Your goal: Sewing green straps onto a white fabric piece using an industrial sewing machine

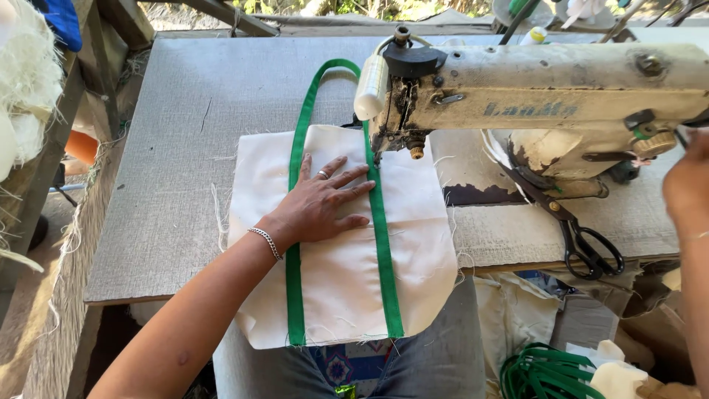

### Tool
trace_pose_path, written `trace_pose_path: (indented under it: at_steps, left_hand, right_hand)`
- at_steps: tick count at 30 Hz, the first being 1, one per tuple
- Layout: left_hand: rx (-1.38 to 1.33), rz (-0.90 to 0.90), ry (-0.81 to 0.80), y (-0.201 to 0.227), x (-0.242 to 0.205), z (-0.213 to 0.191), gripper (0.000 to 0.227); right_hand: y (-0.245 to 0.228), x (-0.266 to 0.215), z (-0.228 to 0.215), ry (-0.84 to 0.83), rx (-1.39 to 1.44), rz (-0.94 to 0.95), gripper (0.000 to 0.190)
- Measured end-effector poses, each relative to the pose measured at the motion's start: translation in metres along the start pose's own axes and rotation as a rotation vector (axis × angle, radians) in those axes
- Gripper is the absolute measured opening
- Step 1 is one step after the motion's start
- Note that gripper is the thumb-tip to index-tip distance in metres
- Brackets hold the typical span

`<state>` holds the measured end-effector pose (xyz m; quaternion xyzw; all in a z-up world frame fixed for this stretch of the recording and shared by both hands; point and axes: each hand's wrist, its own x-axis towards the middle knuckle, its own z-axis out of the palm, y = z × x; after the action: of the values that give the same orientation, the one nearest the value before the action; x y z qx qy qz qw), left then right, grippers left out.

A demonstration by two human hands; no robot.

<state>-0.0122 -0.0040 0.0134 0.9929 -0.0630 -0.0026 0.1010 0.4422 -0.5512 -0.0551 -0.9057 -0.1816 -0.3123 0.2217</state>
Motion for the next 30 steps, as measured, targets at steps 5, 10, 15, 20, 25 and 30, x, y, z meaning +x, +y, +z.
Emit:
trace_pose_path:
  at_steps: [5,10,15,20,25,30]
  left_hand:
    - [-0.032,-0.025,-0.015,-0.001,0.004,-0.007,0.073]
    - [-0.005,-0.047,-0.064,0.035,0.0,-0.017,0.072]
    - [-0.013,0.013,0.034,0.058,-0.011,0.028,0.08]
    - [-0.064,0.154,0.086,0.051,-0.04,0.029,0.074]
    - [-0.074,0.287,0.148,0.049,-0.063,0.024,0.06]
    - [-0.084,0.277,0.088,0.044,-0.057,0.018,0.061]
  right_hand:
    - [-0.219,-0.114,-0.111,-0.024,0.122,-0.353,0.015]
    - [-0.388,-0.263,-0.146,-0.613,0.072,-0.846,0.146]
    - [-0.43,-0.29,-0.134,-0.347,0.344,-0.756,0.041]
    - [-0.432,-0.279,-0.153,-0.41,0.442,-0.828,0.034]
    - [-0.426,-0.267,-0.157,-0.507,0.438,-0.919,0.035]
    - [-0.437,-0.215,-0.167,-0.775,0.655,-0.794,0.047]
